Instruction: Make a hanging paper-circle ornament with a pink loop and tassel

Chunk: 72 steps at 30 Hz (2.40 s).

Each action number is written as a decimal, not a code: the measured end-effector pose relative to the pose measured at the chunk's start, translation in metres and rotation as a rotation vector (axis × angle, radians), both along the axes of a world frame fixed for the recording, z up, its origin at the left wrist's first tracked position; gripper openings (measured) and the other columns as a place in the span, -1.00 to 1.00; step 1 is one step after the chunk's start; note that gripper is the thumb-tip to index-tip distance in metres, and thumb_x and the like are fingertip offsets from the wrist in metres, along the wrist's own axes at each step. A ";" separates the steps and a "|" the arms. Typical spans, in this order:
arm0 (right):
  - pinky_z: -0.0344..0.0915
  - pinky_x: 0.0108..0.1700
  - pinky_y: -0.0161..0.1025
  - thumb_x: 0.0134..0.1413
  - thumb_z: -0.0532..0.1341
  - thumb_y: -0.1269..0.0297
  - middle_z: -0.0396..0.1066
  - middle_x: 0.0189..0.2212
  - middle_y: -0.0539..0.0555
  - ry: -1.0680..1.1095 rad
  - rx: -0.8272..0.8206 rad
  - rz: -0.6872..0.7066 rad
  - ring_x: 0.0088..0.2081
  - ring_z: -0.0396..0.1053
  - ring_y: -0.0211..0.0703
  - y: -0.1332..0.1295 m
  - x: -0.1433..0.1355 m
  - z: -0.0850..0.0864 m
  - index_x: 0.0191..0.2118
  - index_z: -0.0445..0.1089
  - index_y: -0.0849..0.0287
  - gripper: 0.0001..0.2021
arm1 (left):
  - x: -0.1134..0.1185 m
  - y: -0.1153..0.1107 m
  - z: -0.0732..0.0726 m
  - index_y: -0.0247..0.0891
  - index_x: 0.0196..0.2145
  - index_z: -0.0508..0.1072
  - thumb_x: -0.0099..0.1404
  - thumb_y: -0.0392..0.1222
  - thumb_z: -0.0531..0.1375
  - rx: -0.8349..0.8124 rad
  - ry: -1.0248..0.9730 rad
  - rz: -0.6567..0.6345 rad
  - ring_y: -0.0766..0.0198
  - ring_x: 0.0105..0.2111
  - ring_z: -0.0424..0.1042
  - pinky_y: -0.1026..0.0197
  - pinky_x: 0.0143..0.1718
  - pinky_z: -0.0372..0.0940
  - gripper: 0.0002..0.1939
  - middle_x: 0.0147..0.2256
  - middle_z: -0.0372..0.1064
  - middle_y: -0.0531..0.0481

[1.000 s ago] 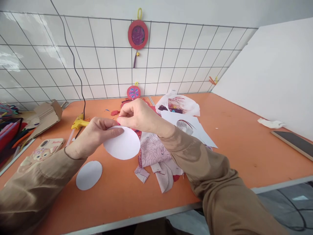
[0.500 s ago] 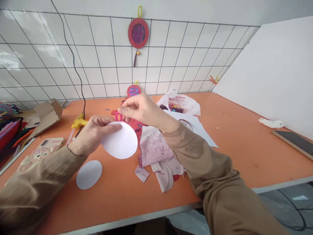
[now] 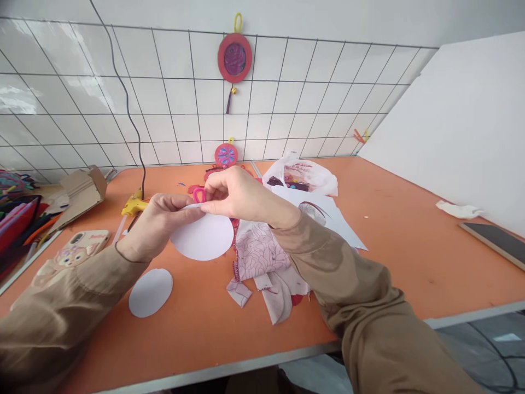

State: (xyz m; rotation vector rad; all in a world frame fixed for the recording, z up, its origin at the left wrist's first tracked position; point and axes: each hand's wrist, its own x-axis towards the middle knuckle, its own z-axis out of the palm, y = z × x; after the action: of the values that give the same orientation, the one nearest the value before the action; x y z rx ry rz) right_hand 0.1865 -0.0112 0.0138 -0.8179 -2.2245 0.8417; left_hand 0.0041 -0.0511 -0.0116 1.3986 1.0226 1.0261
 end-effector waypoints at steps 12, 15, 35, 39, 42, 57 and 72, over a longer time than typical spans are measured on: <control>0.11 -0.49 -0.34 -0.06 0.27 0.33 0.32 -0.57 -0.03 -0.004 -0.042 -0.027 -0.51 0.22 -0.36 -0.003 -0.002 0.003 -0.52 0.37 0.24 -0.87 | -0.004 0.004 0.000 -0.36 -0.49 0.52 0.00 0.00 0.40 -0.094 -0.013 -0.089 0.34 -0.57 0.36 0.32 -0.59 0.20 -0.67 -0.55 0.39 0.01; 0.07 -0.51 -0.34 -0.09 0.28 0.34 0.29 -0.59 -0.05 0.020 -0.052 -0.014 -0.53 0.17 -0.38 -0.002 -0.003 0.002 -0.54 0.35 0.24 -0.86 | -0.004 0.003 -0.001 -0.35 -0.50 0.50 0.03 -0.02 0.38 -0.067 -0.029 -0.096 0.36 -0.59 0.36 0.33 -0.61 0.20 -0.69 -0.57 0.37 0.03; 0.00 -0.56 -0.34 0.06 0.24 0.29 0.20 -0.65 -0.07 0.120 -0.150 -0.008 -0.58 0.17 -0.39 0.002 -0.004 -0.002 -0.57 0.24 0.22 -0.74 | -0.009 0.007 0.000 -0.32 -0.53 0.52 0.01 -0.14 0.35 -0.119 -0.006 -0.126 0.36 -0.54 0.37 0.35 -0.56 0.19 -0.82 -0.56 0.38 0.04; 0.03 -0.56 -0.35 0.04 0.26 0.28 0.25 -0.62 -0.06 0.133 -0.175 -0.010 -0.57 0.20 -0.38 0.002 -0.005 -0.003 -0.56 0.26 0.22 -0.75 | -0.004 0.006 -0.001 -0.30 -0.45 0.56 -0.01 -0.09 0.38 -0.127 -0.031 -0.108 0.29 -0.49 0.43 0.31 -0.51 0.26 -0.78 -0.51 0.43 0.02; 0.05 -0.55 -0.35 0.02 0.27 0.28 0.26 -0.62 -0.06 0.126 -0.185 -0.032 -0.56 0.21 -0.38 0.001 -0.006 -0.004 -0.54 0.30 0.23 -0.78 | 0.000 0.005 -0.003 -0.32 -0.47 0.55 0.01 -0.07 0.37 -0.115 -0.055 -0.073 0.28 -0.51 0.44 0.28 -0.51 0.28 -0.76 -0.50 0.47 0.00; 0.12 -0.55 -0.36 0.03 0.27 0.23 0.31 -0.62 -0.04 0.151 -0.143 -0.017 -0.56 0.22 -0.39 0.003 -0.005 -0.003 -0.52 0.36 0.23 -0.78 | 0.000 0.003 -0.004 -0.30 -0.39 0.60 0.04 -0.03 0.37 -0.057 0.057 -0.060 0.25 -0.46 0.45 0.28 -0.50 0.27 -0.73 -0.45 0.51 -0.03; 0.14 -0.54 -0.36 0.06 0.26 0.30 0.31 -0.63 -0.05 0.161 -0.140 -0.028 -0.61 0.18 -0.44 0.000 -0.003 0.000 -0.54 0.36 0.22 -0.79 | 0.001 0.004 -0.008 -0.27 -0.44 0.59 0.03 -0.10 0.36 -0.067 0.083 -0.046 0.19 -0.46 0.48 0.23 -0.49 0.30 -0.81 -0.46 0.53 -0.04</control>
State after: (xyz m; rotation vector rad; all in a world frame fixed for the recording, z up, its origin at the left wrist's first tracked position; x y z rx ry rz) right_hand 0.1832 -0.0111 0.0142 -0.8137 -2.0277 1.0225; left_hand 0.0053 -0.0470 -0.0192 1.4128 1.0711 0.8984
